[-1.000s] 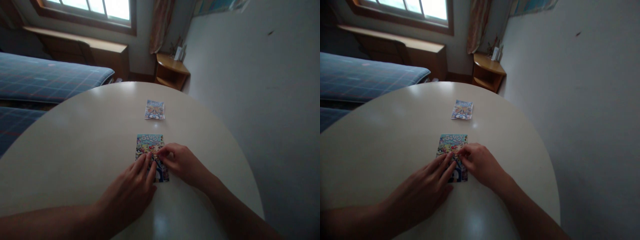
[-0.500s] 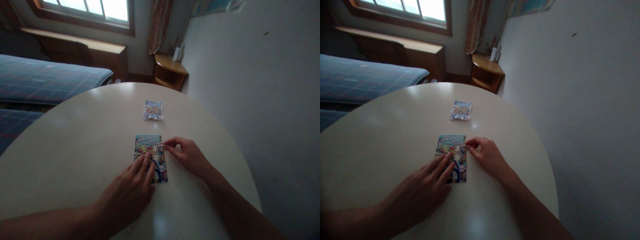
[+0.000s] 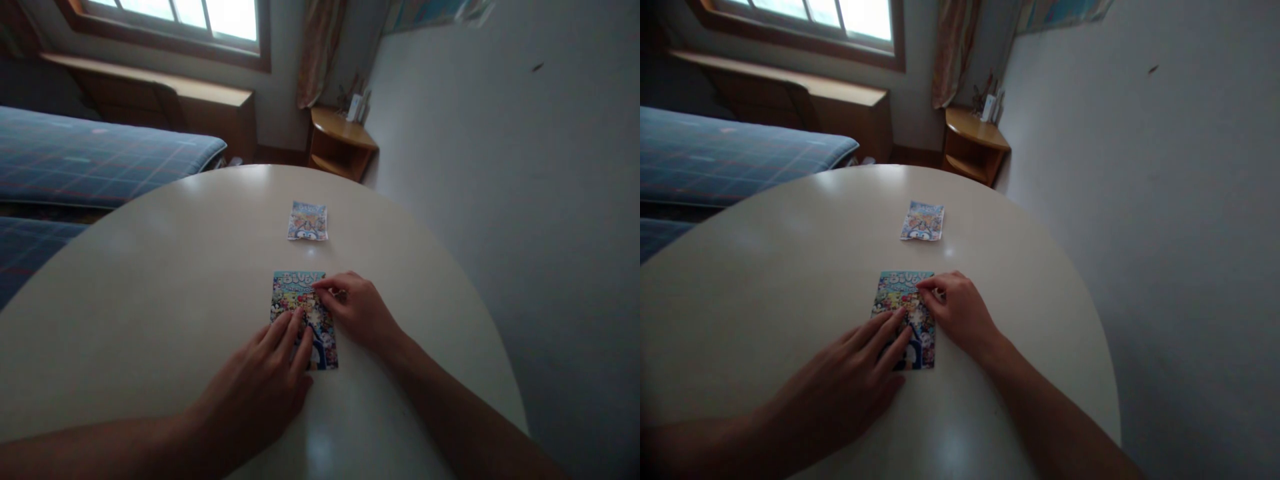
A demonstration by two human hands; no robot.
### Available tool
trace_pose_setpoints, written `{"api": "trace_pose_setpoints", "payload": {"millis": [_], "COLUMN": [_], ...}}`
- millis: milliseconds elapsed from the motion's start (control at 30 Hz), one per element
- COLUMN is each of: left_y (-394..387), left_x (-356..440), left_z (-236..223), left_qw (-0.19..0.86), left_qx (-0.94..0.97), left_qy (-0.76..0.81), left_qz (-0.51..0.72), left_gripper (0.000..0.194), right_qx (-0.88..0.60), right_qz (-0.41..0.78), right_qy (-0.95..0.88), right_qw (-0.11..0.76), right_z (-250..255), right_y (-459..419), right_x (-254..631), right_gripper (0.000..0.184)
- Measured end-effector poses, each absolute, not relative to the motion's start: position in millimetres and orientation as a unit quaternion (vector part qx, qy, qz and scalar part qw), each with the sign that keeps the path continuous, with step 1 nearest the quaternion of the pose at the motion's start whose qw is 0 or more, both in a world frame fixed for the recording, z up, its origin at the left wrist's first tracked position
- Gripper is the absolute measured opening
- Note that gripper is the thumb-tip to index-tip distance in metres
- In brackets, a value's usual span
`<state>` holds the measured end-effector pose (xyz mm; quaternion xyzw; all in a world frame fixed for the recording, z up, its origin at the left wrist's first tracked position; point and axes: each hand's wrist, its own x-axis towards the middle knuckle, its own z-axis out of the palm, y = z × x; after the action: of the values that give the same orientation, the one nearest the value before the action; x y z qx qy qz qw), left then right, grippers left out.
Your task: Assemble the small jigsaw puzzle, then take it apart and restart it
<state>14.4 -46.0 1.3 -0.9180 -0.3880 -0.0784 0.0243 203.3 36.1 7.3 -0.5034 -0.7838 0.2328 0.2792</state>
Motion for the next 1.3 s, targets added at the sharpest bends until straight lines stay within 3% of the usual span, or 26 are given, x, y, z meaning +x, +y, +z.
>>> {"api": "trace_pose_setpoints", "payload": {"millis": [800, 1067, 1300], "left_y": [-45.0, -41.8, -37.1], "left_x": [13.1, 13.2, 6.5], "left_z": [1.0, 2.2, 2.5], "left_qw": [0.061, 0.018, -0.046], "left_qx": [-0.924, -0.926, -0.908], "left_qy": [-0.372, -0.368, -0.404], "left_qz": [-0.07, -0.086, -0.103], "left_gripper": [0.046, 0.043, 0.051], "right_qx": [-0.47, -0.448, -0.5], "right_qz": [0.205, 0.137, 0.165], "right_qy": [-0.809, -0.847, -0.821], "right_qw": [0.287, 0.249, 0.222], "right_z": [4.7, 5.1, 24.0], "right_y": [38.6, 36.9, 37.1], "right_x": [199.4, 207.4, 237.6], "right_gripper": [0.009, 0.012, 0.014]}}
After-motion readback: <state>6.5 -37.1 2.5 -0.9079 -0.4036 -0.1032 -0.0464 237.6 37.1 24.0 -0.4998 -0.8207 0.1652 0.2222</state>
